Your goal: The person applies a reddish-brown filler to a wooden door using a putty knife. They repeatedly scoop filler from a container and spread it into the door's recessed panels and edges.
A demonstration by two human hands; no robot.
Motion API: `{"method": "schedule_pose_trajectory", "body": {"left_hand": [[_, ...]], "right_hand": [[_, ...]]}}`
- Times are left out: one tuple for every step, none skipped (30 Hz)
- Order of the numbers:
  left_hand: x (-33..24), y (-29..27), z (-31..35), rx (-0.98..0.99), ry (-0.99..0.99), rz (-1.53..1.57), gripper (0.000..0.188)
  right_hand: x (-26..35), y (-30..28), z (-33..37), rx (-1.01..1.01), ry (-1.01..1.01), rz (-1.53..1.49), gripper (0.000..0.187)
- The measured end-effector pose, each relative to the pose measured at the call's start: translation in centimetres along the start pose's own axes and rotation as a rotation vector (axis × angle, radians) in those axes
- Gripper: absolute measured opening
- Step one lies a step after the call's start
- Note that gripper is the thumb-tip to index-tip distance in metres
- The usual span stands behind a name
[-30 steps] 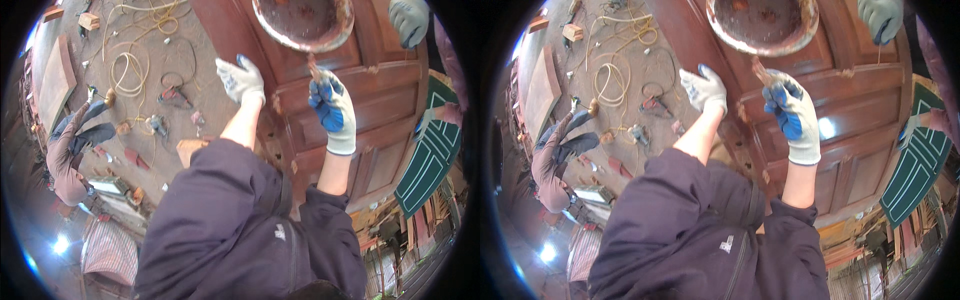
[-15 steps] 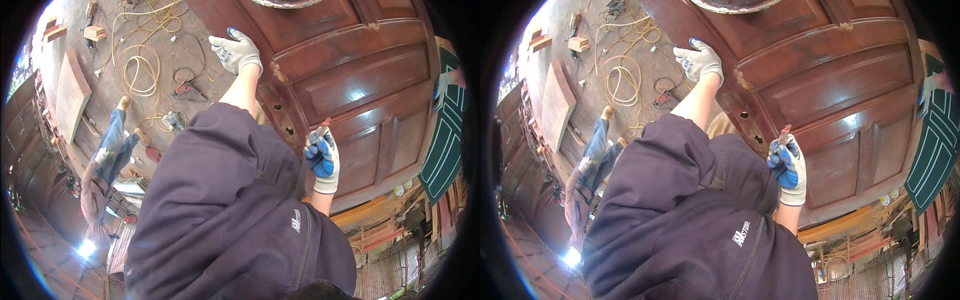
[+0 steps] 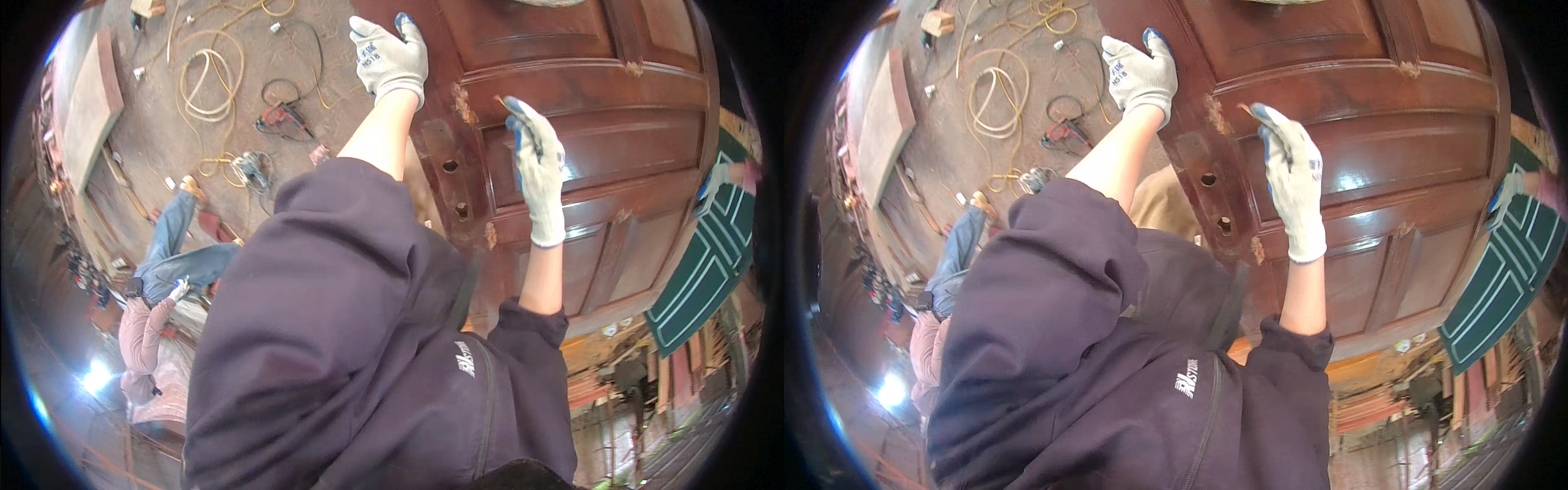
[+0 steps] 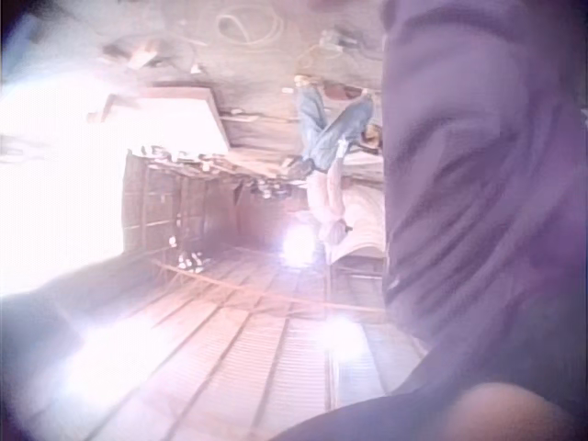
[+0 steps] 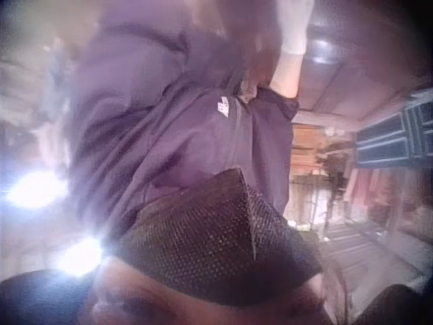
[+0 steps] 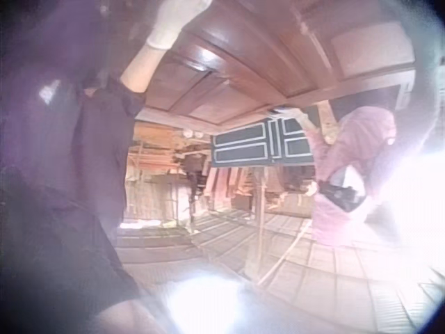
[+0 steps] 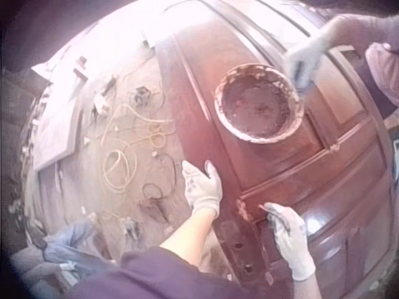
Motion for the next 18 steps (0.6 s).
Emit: {"method": "schedule_pose_trajectory", "body": {"left_hand": [[-0.2,-0.1,0.1,-0.003,-0.012,0.014,0.084],[-0.5,-0.3,0.3,0.027,-0.057,0.050,0.086],[-0.4,-0.3,0.1,0.012,-0.056,0.020,0.086],[0.0,0.0,0.1,-0.001,-0.056,-0.013,0.086],[0.3,0.2,0.1,-0.013,-0.054,-0.047,0.086],[0.2,0.1,0.2,-0.025,-0.049,-0.044,0.087],[0.1,0.1,0.3,-0.050,-0.043,-0.048,0.082],[-0.1,0.2,0.3,-0.074,-0.036,-0.055,0.077],[0.0,0.3,0.3,-0.099,-0.026,-0.064,0.072],[0.3,0.6,0.3,-0.118,-0.008,-0.067,0.080],[0.4,0.8,0.4,-0.113,-0.018,-0.060,0.080],[0.2,0.6,0.3,-0.109,-0.025,-0.053,0.079],[0.1,0.5,0.3,-0.105,-0.031,-0.046,0.079],[0.2,0.8,0.2,-0.120,-0.024,-0.026,0.079],[0.0,0.6,0.1,-0.097,-0.041,-0.023,0.079],[-0.3,0.3,0.1,-0.074,-0.058,-0.017,0.079],[-0.4,0.3,0.1,-0.051,-0.074,-0.010,0.079],[-0.4,0.3,0.2,-0.080,-0.054,0.004,0.079]], "right_hand": [[0.0,0.2,-1.5,0.014,-0.166,0.133,0.032],[-0.7,0.1,-2.7,0.000,-0.312,0.275,0.034],[-0.9,0.0,-3.9,0.030,-0.369,0.401,0.035],[-1.0,-0.2,-4.9,0.062,-0.428,0.525,0.035],[-1.0,-0.3,-5.9,0.091,-0.488,0.647,0.036],[-1.1,-0.4,-6.6,0.110,-0.496,0.728,0.037],[-0.7,-0.4,-7.2,0.121,-0.524,0.781,0.038],[-0.7,-0.5,-7.9,0.138,-0.573,0.814,0.038],[-0.7,-0.4,-8.4,0.154,-0.623,0.841,0.038],[-0.5,-0.2,-8.8,0.176,-0.643,0.870,0.038],[-0.3,0.0,-9.0,0.198,-0.663,0.898,0.038],[-0.1,0.2,-9.0,0.217,-0.684,0.926,0.038],[-0.1,0.4,-8.9,0.226,-0.700,0.954,0.038],[-0.1,0.5,-8.9,0.234,-0.716,0.982,0.038],[0.0,0.6,-8.9,0.239,-0.735,1.008,0.038],[0.0,0.6,-8.8,0.252,-0.735,1.028,0.039],[0.1,0.5,-8.6,0.263,-0.735,1.050,0.039],[0.1,0.5,-8.4,0.273,-0.738,1.071,0.039]]}}
Point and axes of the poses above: each hand's wrist, its own z-axis away from the middle knuckle, its own y-axis out of the palm, x = y × z, the point moved 2 cm from there along -z, towards the middle knuckle, and after that the axes turned 10 degrees about y, right-handed, at the moved point
